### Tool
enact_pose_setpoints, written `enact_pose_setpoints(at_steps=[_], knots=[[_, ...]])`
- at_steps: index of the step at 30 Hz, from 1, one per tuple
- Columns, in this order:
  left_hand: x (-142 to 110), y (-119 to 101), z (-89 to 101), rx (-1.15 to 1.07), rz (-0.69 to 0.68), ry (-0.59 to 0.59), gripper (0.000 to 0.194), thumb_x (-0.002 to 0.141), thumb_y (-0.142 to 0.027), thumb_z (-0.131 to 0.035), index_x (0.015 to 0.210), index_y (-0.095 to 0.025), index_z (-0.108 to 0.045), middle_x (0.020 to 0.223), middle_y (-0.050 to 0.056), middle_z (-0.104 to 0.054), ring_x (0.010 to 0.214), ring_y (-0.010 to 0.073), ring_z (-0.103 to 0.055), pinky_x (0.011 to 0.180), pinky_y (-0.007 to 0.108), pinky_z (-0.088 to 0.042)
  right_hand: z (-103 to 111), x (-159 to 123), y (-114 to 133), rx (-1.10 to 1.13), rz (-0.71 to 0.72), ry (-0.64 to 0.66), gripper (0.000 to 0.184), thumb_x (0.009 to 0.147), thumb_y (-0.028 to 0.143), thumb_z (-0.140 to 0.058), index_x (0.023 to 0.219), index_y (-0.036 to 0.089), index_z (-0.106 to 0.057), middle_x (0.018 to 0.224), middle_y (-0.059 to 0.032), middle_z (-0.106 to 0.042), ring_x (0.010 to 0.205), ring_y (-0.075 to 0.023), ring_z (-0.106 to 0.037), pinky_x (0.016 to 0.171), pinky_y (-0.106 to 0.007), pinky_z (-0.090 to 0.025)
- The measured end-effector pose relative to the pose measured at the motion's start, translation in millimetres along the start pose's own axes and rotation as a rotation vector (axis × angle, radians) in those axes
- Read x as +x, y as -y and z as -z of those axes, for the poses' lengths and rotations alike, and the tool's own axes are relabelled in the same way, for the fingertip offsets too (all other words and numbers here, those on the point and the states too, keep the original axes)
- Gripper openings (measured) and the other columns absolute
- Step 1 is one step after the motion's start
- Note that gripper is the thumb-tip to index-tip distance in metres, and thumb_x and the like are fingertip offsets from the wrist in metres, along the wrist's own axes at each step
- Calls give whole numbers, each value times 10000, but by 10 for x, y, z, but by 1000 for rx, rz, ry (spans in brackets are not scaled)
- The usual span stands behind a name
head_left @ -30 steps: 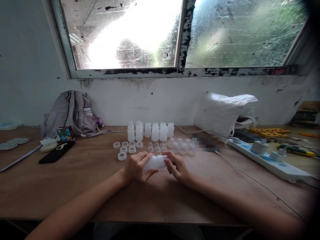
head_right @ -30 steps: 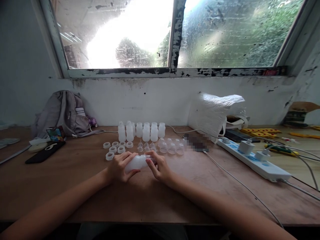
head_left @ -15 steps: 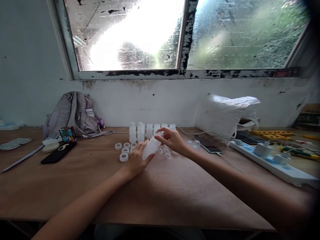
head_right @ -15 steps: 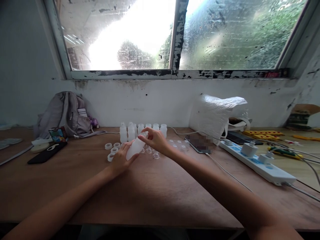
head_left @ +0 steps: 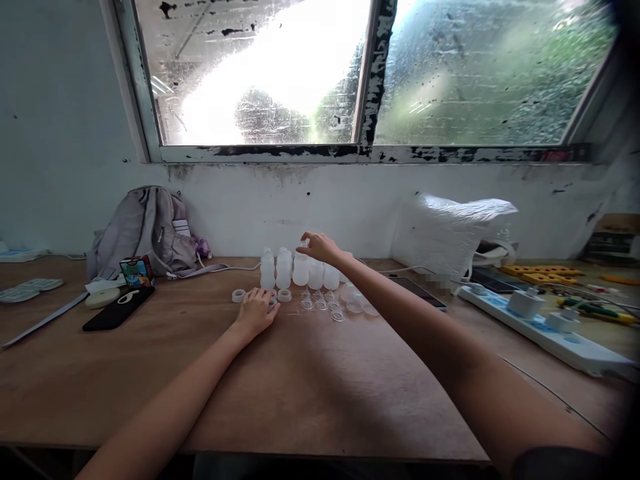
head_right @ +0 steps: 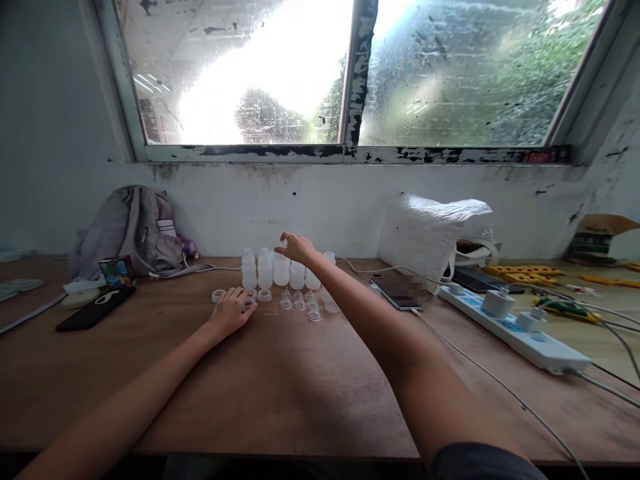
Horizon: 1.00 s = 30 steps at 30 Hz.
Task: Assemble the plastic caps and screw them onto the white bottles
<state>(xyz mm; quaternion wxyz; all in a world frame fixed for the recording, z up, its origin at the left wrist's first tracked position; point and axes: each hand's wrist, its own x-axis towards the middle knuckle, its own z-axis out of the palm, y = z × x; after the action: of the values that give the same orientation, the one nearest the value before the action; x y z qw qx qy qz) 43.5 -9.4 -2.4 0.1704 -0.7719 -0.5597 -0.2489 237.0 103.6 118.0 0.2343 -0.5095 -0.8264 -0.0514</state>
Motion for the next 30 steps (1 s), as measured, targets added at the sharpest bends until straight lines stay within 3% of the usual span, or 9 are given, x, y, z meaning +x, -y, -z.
enact_pose_setpoints(at_steps=[12, 30], knots=[[-6, 13, -10, 0, 10, 44, 265, 768, -358, -436, 949, -184, -525, 936, 78, -563, 910, 230, -470, 769, 345, -345, -420, 46, -80, -4, -46, -14, 410, 774, 434, -468, 1089, 174, -437, 870, -92, -613, 816, -216, -540, 626, -269, -355], [-54, -137, 12, -64, -89, 79, 199, 769, -355, -437, 801, -192, -546, 931, 65, -550, 896, 208, -483, 823, 380, -313, -524, -7, -84, 67, -64, -64, 387, 737, 387, -525, 1048, 192, -401, 899, -70, -600, 844, -214, -520, 657, -282, -343]])
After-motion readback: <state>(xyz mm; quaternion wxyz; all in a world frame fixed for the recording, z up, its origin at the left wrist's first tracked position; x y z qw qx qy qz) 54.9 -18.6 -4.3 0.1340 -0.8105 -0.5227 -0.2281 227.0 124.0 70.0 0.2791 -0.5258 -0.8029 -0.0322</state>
